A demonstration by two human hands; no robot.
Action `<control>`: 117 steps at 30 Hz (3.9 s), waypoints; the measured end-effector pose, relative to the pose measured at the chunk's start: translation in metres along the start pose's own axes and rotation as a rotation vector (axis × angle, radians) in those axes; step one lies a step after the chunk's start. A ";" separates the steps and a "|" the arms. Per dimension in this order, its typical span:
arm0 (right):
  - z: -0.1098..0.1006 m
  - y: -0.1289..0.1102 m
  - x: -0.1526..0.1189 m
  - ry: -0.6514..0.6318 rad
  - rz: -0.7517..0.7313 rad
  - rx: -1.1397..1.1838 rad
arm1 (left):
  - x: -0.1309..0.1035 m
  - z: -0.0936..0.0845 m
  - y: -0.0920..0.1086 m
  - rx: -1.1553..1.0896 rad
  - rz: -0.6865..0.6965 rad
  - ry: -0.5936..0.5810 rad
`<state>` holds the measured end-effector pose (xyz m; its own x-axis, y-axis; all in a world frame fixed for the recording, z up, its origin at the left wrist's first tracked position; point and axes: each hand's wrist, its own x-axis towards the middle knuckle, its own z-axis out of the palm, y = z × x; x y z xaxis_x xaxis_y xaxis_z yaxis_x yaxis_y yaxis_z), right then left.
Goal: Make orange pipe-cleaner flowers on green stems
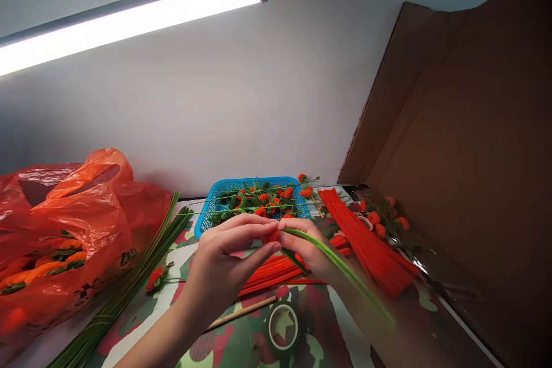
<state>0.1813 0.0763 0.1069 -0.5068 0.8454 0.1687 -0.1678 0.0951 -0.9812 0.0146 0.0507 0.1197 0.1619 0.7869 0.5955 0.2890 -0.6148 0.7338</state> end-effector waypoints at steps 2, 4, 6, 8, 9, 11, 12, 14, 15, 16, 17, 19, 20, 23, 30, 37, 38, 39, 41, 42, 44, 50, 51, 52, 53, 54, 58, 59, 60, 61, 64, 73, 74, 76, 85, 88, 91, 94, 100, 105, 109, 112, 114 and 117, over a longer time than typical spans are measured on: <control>0.000 0.002 0.001 -0.036 0.091 0.137 | 0.000 -0.001 0.000 0.056 0.080 -0.018; 0.000 0.004 0.001 -0.047 0.118 0.204 | 0.001 -0.002 0.001 0.028 0.035 -0.037; 0.000 0.005 0.001 -0.046 0.071 0.208 | 0.003 -0.004 0.002 -0.087 -0.115 -0.040; 0.000 0.004 0.000 -0.067 0.019 0.161 | 0.005 -0.006 0.003 -0.232 -0.288 -0.057; -0.001 0.003 0.000 -0.089 0.006 0.124 | 0.007 -0.008 0.004 -0.299 -0.355 -0.085; -0.002 0.001 0.000 -0.130 0.000 0.062 | 0.010 -0.012 0.004 -0.413 -0.446 -0.177; -0.004 0.000 0.000 -0.146 0.003 0.041 | 0.011 -0.013 0.003 -0.461 -0.470 -0.227; -0.006 0.000 0.000 -0.167 0.020 0.027 | 0.012 -0.015 0.004 -0.519 -0.486 -0.292; -0.007 0.000 0.000 -0.173 0.027 0.026 | 0.012 -0.015 0.004 -0.528 -0.483 -0.304; -0.008 0.000 0.000 -0.178 0.032 0.021 | 0.012 -0.014 0.004 -0.528 -0.481 -0.309; -0.008 0.002 0.001 -0.181 0.036 0.011 | 0.012 -0.014 0.005 -0.522 -0.478 -0.302; -0.008 0.005 0.003 -0.166 0.055 -0.011 | 0.010 -0.011 0.006 -0.489 -0.467 -0.260; -0.008 0.007 0.004 -0.112 0.055 -0.015 | 0.009 -0.010 0.006 -0.460 -0.451 -0.215; -0.008 0.015 0.009 0.360 -0.060 0.016 | 0.007 -0.006 0.007 -0.303 -0.368 0.002; 0.004 0.007 -0.001 0.592 -0.427 -0.214 | 0.004 0.003 0.007 -0.204 -0.305 0.215; 0.009 -0.006 -0.006 0.308 -0.470 -0.277 | 0.003 0.003 0.006 -0.395 -0.309 0.163; 0.007 -0.007 -0.005 0.294 -0.469 -0.267 | 0.003 0.002 0.006 -0.406 -0.304 0.143; 0.005 -0.007 -0.005 0.279 -0.463 -0.249 | 0.004 0.000 0.006 -0.418 -0.300 0.121; 0.002 -0.008 -0.005 0.235 -0.430 -0.178 | 0.004 -0.002 0.005 -0.445 -0.287 0.073; 0.001 -0.009 -0.006 0.207 -0.407 -0.130 | 0.005 -0.004 0.004 -0.458 -0.276 0.052; 0.000 -0.009 -0.006 0.160 -0.364 -0.032 | 0.005 -0.005 0.003 -0.474 -0.255 0.019; 0.007 -0.009 -0.004 0.278 -0.278 -0.012 | 0.006 -0.001 0.002 -0.437 -0.438 0.064; 0.009 -0.009 -0.004 0.321 -0.269 -0.030 | 0.006 0.001 0.002 -0.436 -0.472 0.072; 0.010 -0.009 -0.004 0.353 -0.259 -0.042 | 0.006 0.002 0.001 -0.440 -0.497 0.072; 0.011 -0.009 -0.004 0.372 -0.243 -0.050 | 0.006 0.002 0.000 -0.446 -0.516 0.068; 0.012 -0.008 -0.004 0.382 -0.222 -0.052 | 0.006 0.003 -0.001 -0.452 -0.529 0.067; 0.013 -0.006 -0.004 0.396 -0.133 -0.028 | 0.006 0.004 -0.003 -0.469 -0.541 0.073; 0.013 -0.005 -0.003 0.397 -0.122 -0.022 | 0.006 0.004 -0.003 -0.468 -0.536 0.081; 0.013 -0.005 -0.003 0.398 -0.114 -0.017 | 0.006 0.005 -0.003 -0.463 -0.530 0.090; 0.013 -0.004 -0.003 0.397 -0.108 -0.014 | 0.005 0.005 -0.003 -0.454 -0.520 0.101; 0.013 -0.002 -0.003 0.399 -0.084 -0.014 | 0.003 0.008 -0.003 -0.405 -0.461 0.136; 0.016 -0.003 -0.004 0.367 -0.178 0.027 | 0.000 0.008 -0.005 -0.286 -0.296 0.165; 0.016 -0.004 -0.003 0.360 -0.184 0.022 | 0.000 0.008 -0.005 -0.286 -0.295 0.158; 0.015 -0.004 -0.003 0.355 -0.201 -0.012 | 0.001 0.007 -0.005 -0.286 -0.297 0.131; 0.003 -0.004 -0.012 0.282 -0.746 -0.639 | 0.002 0.004 0.000 -0.411 -0.413 0.087; 0.001 -0.003 -0.008 0.325 -0.693 -0.508 | 0.004 0.004 -0.002 -0.488 -0.395 0.097; -0.001 -0.003 -0.003 0.369 -0.549 -0.330 | 0.005 0.004 -0.006 -0.518 -0.353 0.087; -0.001 -0.005 -0.001 0.312 -0.428 -0.283 | 0.005 0.005 -0.009 -0.509 -0.282 0.079; 0.003 -0.008 -0.005 0.344 -0.408 -0.414 | 0.003 0.007 -0.011 -0.454 -0.169 0.086; 0.002 -0.008 -0.005 0.337 -0.359 -0.371 | 0.000 0.008 -0.011 -0.352 -0.115 0.085; 0.000 -0.008 -0.001 0.272 -0.165 -0.170 | -0.002 0.009 -0.013 -0.287 -0.100 0.103; 0.001 -0.007 0.000 0.269 -0.089 -0.094 | -0.002 0.009 -0.015 -0.243 -0.090 0.123; 0.003 -0.007 -0.001 0.330 -0.183 -0.130 | -0.002 0.010 -0.015 -0.226 -0.099 0.129; 0.006 -0.008 -0.004 0.398 -0.425 -0.327 | -0.001 0.009 -0.013 -0.204 -0.141 0.123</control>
<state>0.1797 0.0696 0.1148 -0.0920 0.8228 0.5609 0.0124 0.5641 -0.8256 0.0188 0.0583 0.1064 0.0136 0.8609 0.5085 0.1028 -0.5071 0.8557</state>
